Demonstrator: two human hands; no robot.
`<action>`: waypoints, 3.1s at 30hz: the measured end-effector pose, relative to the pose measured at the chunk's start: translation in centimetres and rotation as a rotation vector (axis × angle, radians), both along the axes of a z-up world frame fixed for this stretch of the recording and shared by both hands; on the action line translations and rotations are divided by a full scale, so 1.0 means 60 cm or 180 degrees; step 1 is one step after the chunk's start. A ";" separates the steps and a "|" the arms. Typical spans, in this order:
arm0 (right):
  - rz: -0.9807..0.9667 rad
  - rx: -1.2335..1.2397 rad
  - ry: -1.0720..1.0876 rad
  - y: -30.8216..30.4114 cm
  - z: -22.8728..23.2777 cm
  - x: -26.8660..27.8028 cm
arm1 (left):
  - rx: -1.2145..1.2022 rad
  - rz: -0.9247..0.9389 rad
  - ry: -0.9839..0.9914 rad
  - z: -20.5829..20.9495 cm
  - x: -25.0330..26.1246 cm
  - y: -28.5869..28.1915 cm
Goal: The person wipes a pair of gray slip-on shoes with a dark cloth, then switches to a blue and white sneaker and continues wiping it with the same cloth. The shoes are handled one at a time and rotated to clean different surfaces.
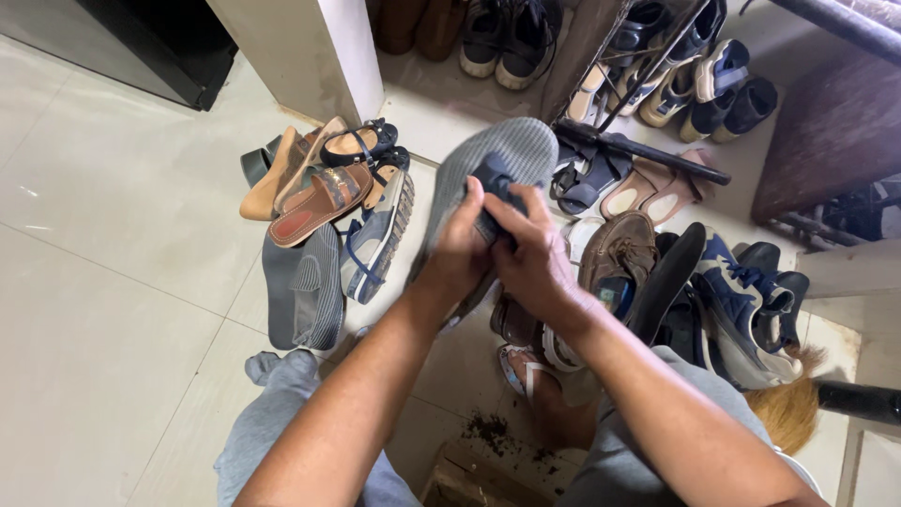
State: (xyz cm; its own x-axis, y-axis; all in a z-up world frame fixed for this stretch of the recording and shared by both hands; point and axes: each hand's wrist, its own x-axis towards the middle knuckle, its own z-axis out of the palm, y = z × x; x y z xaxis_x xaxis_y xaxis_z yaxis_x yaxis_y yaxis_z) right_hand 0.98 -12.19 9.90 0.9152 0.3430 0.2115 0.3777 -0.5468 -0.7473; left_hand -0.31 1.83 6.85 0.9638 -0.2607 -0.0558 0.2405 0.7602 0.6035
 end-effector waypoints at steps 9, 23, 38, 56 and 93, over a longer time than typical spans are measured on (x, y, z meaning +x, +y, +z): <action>-0.0708 -0.0324 -0.1190 -0.057 0.000 0.083 | -0.0044 -0.0258 0.0264 -0.012 -0.002 -0.009; -0.0713 -0.0384 -0.1204 -0.054 -0.022 0.076 | -0.0256 -0.0065 0.0177 -0.004 0.006 0.005; -0.1002 0.3489 0.2428 -0.075 0.019 0.124 | 0.2443 -0.0290 -0.0814 -0.051 0.004 -0.016; 0.0100 0.0656 0.0159 0.023 0.004 -0.061 | 0.0217 0.0256 0.0608 -0.160 0.074 0.031; -0.1081 -0.0917 0.1844 -0.210 -0.112 0.120 | 0.2835 -0.1489 0.0363 -0.170 0.004 -0.170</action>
